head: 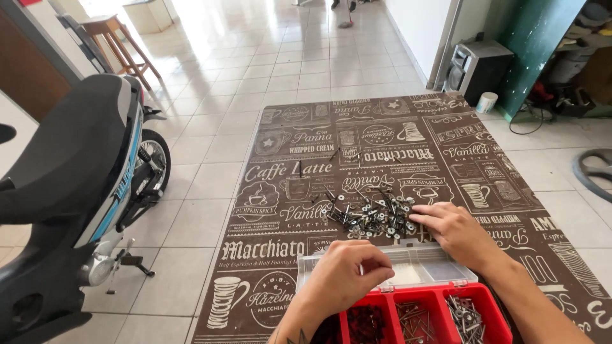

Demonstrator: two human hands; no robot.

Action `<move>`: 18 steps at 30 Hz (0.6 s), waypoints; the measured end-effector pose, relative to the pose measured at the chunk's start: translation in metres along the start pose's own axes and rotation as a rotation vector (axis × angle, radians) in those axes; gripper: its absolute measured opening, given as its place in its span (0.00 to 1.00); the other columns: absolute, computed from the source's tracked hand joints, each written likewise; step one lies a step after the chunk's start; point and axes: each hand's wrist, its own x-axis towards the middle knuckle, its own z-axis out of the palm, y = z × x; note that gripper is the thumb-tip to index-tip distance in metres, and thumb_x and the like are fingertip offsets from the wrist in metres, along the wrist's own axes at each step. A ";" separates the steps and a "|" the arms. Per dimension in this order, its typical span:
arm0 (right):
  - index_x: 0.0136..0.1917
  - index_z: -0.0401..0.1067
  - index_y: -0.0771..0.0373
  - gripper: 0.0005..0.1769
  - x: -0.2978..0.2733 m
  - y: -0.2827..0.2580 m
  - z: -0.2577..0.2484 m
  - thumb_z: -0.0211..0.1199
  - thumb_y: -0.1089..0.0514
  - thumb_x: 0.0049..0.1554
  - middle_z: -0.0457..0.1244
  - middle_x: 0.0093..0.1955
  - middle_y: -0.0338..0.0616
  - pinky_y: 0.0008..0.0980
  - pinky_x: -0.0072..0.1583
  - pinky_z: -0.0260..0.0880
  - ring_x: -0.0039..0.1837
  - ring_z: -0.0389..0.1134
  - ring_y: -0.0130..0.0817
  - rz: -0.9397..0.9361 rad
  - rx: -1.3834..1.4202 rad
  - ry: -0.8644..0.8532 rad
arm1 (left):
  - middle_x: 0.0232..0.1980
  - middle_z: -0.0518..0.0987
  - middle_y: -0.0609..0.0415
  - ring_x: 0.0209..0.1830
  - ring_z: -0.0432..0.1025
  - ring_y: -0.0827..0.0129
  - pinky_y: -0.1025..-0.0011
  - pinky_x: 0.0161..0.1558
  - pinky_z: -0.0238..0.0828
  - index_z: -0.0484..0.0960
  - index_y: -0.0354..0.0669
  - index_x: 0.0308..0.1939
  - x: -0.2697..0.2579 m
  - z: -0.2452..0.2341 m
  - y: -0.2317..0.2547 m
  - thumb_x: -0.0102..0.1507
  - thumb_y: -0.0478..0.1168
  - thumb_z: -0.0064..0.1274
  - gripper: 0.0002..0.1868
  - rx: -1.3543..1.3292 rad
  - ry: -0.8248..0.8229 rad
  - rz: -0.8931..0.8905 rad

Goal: The person sorts a pile of screws, bolts, and washers on a table into a red compartmentalized organizer. They pick up individual fasteners and place them into specific compartments, occasionally picking up multiple items at once.

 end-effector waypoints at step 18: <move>0.50 0.76 0.50 0.08 -0.004 -0.005 -0.004 0.57 0.53 0.61 0.68 0.53 0.27 0.29 0.60 0.77 0.55 0.70 0.23 0.133 -0.082 -0.098 | 0.37 0.84 0.58 0.33 0.74 0.75 0.76 0.41 0.75 0.87 0.45 0.38 -0.001 -0.001 0.009 0.63 0.40 0.62 0.04 0.032 -0.019 -0.096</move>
